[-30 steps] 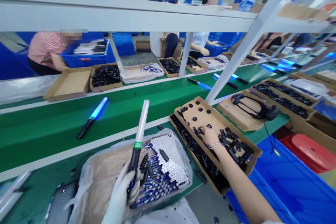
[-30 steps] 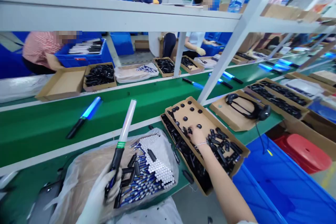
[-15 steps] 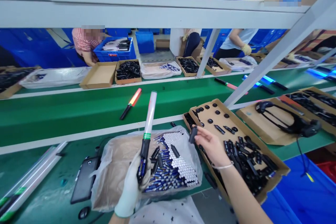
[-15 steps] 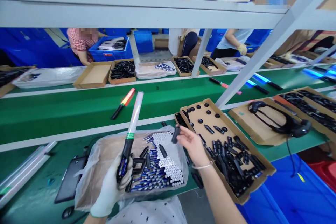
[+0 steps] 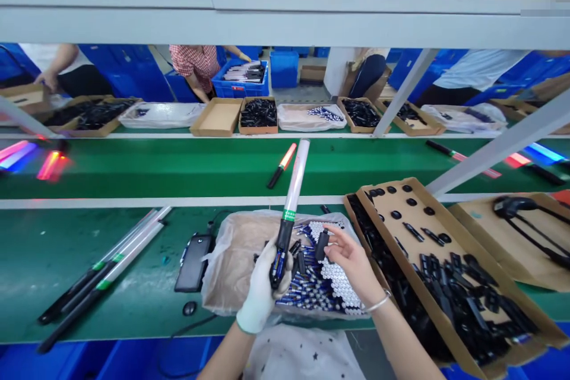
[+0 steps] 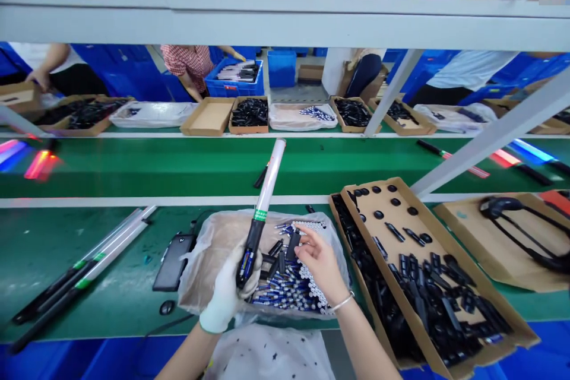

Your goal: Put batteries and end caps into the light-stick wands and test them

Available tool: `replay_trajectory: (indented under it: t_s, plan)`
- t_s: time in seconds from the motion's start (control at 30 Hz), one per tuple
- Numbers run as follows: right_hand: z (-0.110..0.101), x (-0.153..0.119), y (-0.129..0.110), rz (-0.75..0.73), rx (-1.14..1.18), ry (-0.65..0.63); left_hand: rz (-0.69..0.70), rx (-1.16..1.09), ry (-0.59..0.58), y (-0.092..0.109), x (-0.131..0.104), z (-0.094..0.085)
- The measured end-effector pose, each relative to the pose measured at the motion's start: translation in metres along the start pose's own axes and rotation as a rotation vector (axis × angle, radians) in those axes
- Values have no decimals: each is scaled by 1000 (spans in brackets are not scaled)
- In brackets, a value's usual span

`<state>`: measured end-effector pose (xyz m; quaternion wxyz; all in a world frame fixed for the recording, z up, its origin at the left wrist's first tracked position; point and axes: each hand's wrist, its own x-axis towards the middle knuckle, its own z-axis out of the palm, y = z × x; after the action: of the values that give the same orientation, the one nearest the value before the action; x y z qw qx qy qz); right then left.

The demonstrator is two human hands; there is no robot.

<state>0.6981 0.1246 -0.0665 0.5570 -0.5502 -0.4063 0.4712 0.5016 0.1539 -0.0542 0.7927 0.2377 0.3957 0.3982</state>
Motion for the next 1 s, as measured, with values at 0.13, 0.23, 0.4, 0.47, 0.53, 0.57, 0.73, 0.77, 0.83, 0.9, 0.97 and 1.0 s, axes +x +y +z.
replay_trajectory:
  t_s: [0.13,0.23,0.4,0.47,0.53,0.57,0.73,0.77,0.83,0.9,0.97,1.0]
  plan:
    - [-19,-2,48,78,-262,57,45,-18,-26,3,-3,-7]
    - [-24,-6,71,108,-449,56,32,6,21,6,-6,-12]
    - [11,-9,78,89,-426,-128,-24,32,89,6,-8,-20]
    - [27,-9,81,92,-449,-179,10,71,103,7,-9,-23]
    - [33,-9,86,69,-536,-170,41,109,135,9,-11,-25]
    - [30,-8,89,40,-597,-133,43,118,152,11,-12,-25]
    - [-15,12,93,-73,-924,129,26,118,182,20,-15,-22]
    - [-23,19,91,-55,-971,124,25,115,184,21,-15,-22]
    - [-28,31,86,-11,-1016,61,22,104,182,19,-13,-22]
    - [-19,38,81,7,-1012,13,15,94,194,17,-10,-22]
    - [-1,42,78,0,-987,15,5,81,217,16,-9,-19]
    - [9,43,76,-6,-970,27,2,80,236,16,-8,-18]
